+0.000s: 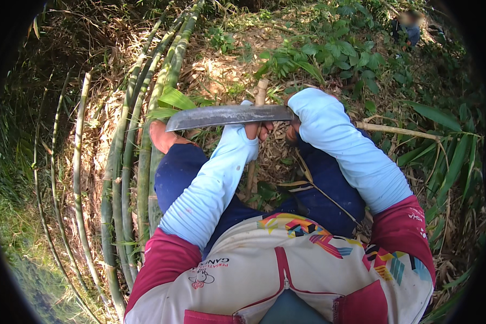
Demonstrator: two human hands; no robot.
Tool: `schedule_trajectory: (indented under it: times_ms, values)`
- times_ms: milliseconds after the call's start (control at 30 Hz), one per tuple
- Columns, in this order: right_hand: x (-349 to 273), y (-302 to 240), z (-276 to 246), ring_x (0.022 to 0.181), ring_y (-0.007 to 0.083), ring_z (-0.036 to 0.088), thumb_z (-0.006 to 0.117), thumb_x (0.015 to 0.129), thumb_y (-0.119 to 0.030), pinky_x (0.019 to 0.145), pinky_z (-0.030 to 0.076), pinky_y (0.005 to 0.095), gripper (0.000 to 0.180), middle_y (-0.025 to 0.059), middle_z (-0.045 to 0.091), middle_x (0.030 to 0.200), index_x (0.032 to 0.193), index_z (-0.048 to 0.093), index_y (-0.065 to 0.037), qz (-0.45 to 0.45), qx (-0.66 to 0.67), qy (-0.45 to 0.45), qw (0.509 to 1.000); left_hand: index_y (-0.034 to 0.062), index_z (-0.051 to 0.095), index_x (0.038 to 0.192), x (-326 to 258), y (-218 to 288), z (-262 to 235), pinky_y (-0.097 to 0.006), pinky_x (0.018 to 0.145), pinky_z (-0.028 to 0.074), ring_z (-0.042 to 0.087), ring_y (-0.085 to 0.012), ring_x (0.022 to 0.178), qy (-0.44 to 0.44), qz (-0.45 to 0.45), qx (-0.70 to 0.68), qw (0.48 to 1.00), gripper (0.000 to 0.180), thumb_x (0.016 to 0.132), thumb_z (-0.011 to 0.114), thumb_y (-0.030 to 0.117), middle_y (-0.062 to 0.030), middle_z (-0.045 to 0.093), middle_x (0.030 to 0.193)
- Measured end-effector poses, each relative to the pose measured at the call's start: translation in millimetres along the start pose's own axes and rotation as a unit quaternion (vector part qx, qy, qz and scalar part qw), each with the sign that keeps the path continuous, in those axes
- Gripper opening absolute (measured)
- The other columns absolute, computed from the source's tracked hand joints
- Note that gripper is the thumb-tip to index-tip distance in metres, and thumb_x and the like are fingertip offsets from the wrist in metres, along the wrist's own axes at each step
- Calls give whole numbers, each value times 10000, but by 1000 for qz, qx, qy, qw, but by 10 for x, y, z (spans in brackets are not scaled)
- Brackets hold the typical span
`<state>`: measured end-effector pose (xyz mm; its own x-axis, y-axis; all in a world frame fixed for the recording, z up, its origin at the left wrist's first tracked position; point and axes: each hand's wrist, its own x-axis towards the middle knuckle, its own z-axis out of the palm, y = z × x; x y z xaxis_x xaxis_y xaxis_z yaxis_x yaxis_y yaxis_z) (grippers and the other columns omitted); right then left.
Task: The person sits on the ground in a bamboo grove and uses a machete to chop a bamboo stalk into smaller sections. They repeatedly strike the stalk to sever it and then handle the cut pieces.
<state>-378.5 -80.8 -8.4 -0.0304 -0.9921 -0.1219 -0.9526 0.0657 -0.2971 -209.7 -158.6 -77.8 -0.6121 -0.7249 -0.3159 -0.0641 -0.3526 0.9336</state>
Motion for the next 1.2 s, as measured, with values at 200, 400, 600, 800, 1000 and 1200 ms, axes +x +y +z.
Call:
schedule_trajectory:
  times_ms: [200,400,600,800,1000,1200]
  values:
    - [70,-42,-76,808,372,630,783,642,-165,688,491,424,291,191,634,784,855,627,-40,50,8,-83,995,15,591,852,-2,53,50,-237,396,378,480,-93,427,17,18,36,999,486,965,485,475,-52,559,577]
    - [88,-74,-83,801,367,633,774,643,-157,676,495,425,274,183,635,777,852,630,-54,50,12,-86,995,22,598,814,-40,88,51,-238,376,352,457,-89,410,44,-9,46,998,547,935,499,547,-44,531,544]
    - [109,-57,-26,797,372,629,765,640,-145,669,489,433,271,184,629,779,855,626,-57,63,-8,-83,995,22,610,810,116,31,32,-249,380,352,448,-98,411,50,-84,46,994,609,890,517,619,-40,526,543]
    - [106,-26,36,793,380,622,776,618,-138,665,478,439,297,182,624,778,852,615,-53,55,9,-62,997,21,621,810,102,46,54,-249,407,379,482,-103,442,80,-64,35,994,609,886,522,616,-49,550,570]
    - [93,-54,30,786,381,617,776,619,-133,667,476,442,292,181,619,775,844,608,-52,51,27,-61,996,14,595,889,-7,12,35,-249,436,399,513,-109,493,83,-28,26,996,441,952,505,441,-62,596,650]
    - [87,-110,2,797,379,614,770,629,-138,670,476,443,275,179,617,774,843,616,-61,46,20,-53,997,-13,600,962,22,-90,-42,-245,462,422,527,-117,531,42,24,-26,998,369,932,557,353,-89,623,720]
